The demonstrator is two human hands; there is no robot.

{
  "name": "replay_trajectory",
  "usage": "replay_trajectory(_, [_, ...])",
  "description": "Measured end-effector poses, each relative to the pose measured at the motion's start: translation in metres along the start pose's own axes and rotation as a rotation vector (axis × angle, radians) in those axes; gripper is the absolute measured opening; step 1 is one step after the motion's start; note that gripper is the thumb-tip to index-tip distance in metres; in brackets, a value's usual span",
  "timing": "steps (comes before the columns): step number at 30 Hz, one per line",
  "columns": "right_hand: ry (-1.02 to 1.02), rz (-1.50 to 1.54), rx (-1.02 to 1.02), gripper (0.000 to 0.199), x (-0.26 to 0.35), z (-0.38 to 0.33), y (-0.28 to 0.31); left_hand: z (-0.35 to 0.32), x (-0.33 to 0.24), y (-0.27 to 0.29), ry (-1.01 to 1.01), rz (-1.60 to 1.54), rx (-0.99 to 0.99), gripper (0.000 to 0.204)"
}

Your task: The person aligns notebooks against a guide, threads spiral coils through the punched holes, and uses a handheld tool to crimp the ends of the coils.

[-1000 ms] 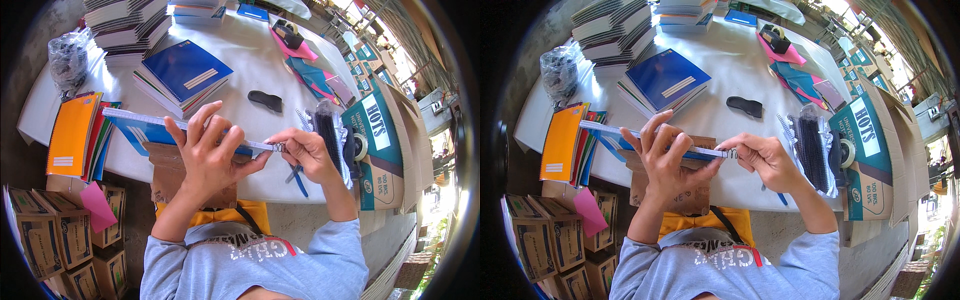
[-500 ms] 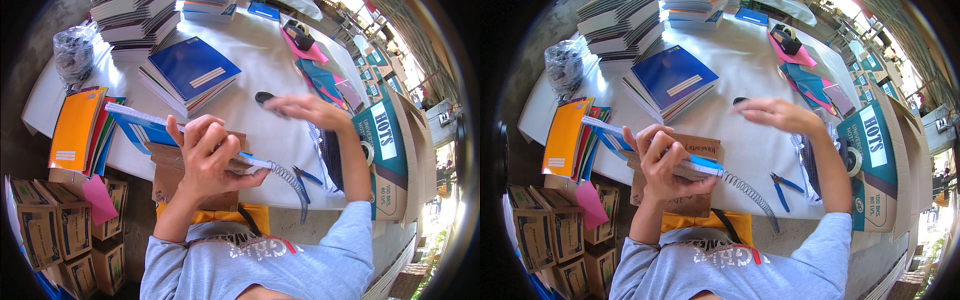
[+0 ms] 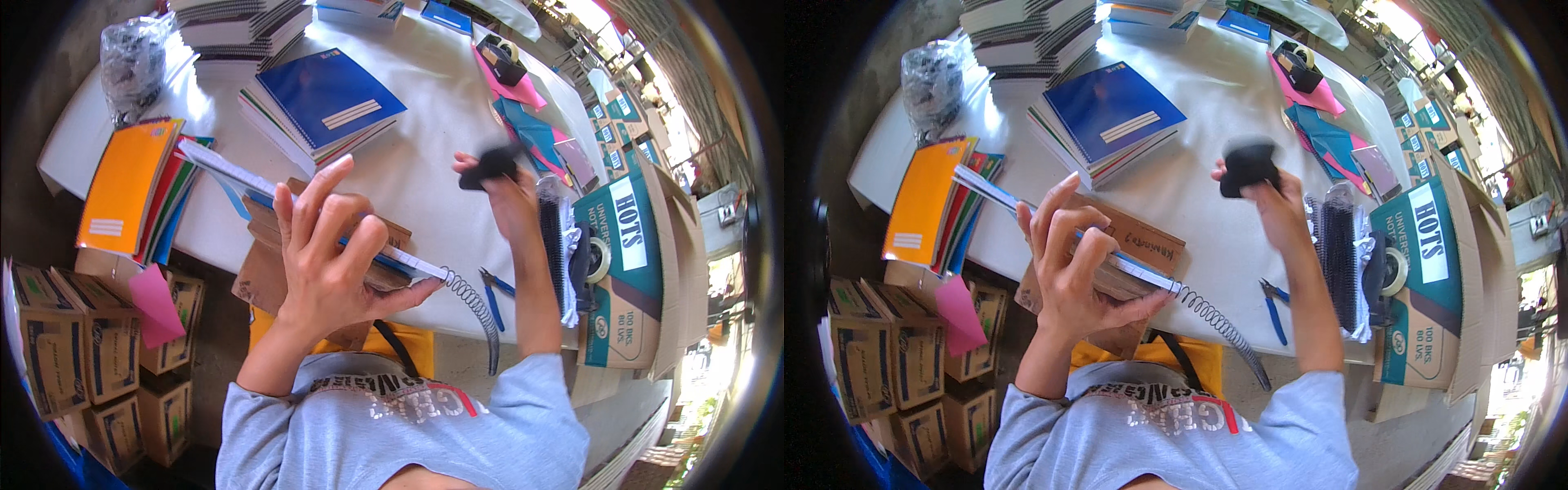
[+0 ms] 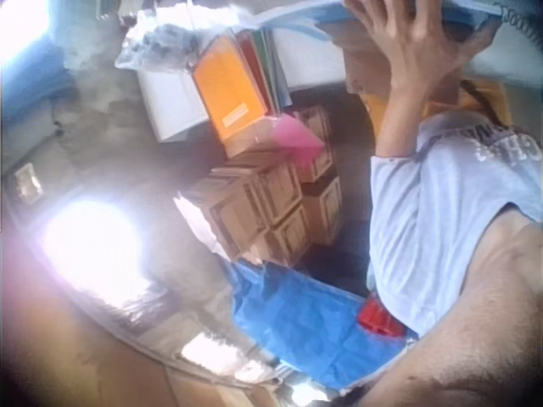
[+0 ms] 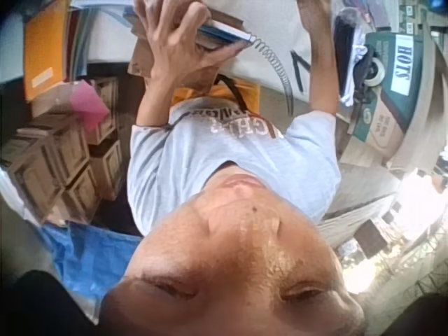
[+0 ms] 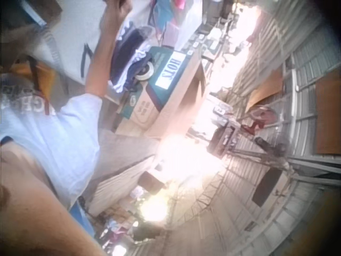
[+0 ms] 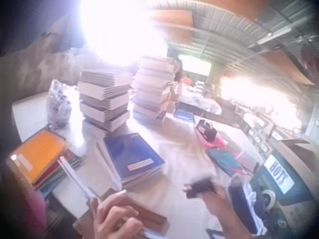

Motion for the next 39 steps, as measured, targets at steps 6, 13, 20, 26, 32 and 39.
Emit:
replay_trajectory(6, [0.158, 0.035, 0.371, 0.02, 0.05, -0.064, -0.029, -0.002, -0.005, -0.005, 0.023, -0.056, -0.001, 0.046])
replay_trajectory(13, [0.452, -0.205, 0.404, 0.009, 0.073, -0.054, -0.041, -0.002, 0.002, -0.006, 0.005, -0.129, -0.029, 0.051])
replay_trajectory(20, [0.382, 0.089, 0.617, 0.008, 0.066, -0.048, -0.041, -0.008, 0.001, -0.005, -0.037, -0.135, -0.078, 0.045])
replay_trajectory(26, [0.422, -0.135, 0.482, 0.02, 0.059, -0.049, -0.044, -0.006, 0.001, -0.001, -0.025, -0.126, -0.026, 0.045])
replay_trajectory(32, [0.488, 0.153, 0.543, 0.014, 0.068, -0.045, -0.053, -0.004, 0.004, 0.0, -0.037, -0.12, 0.011, 0.049])
replay_trajectory(39, [0.527, -0.094, 0.484, 0.019, 0.07, -0.04, -0.063, -0.004, 0.009, -0.004, 0.103, -0.286, -0.019, 0.082])
Point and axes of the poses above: each hand's wrist, its own z-axis towards the middle knuckle, its own y-axis out of the back of the hand, x = y × z, the point moved 2 cm from there along z, towards the middle knuckle, and after that the axes turned 11 degrees about -x, right-handed, at the moved point
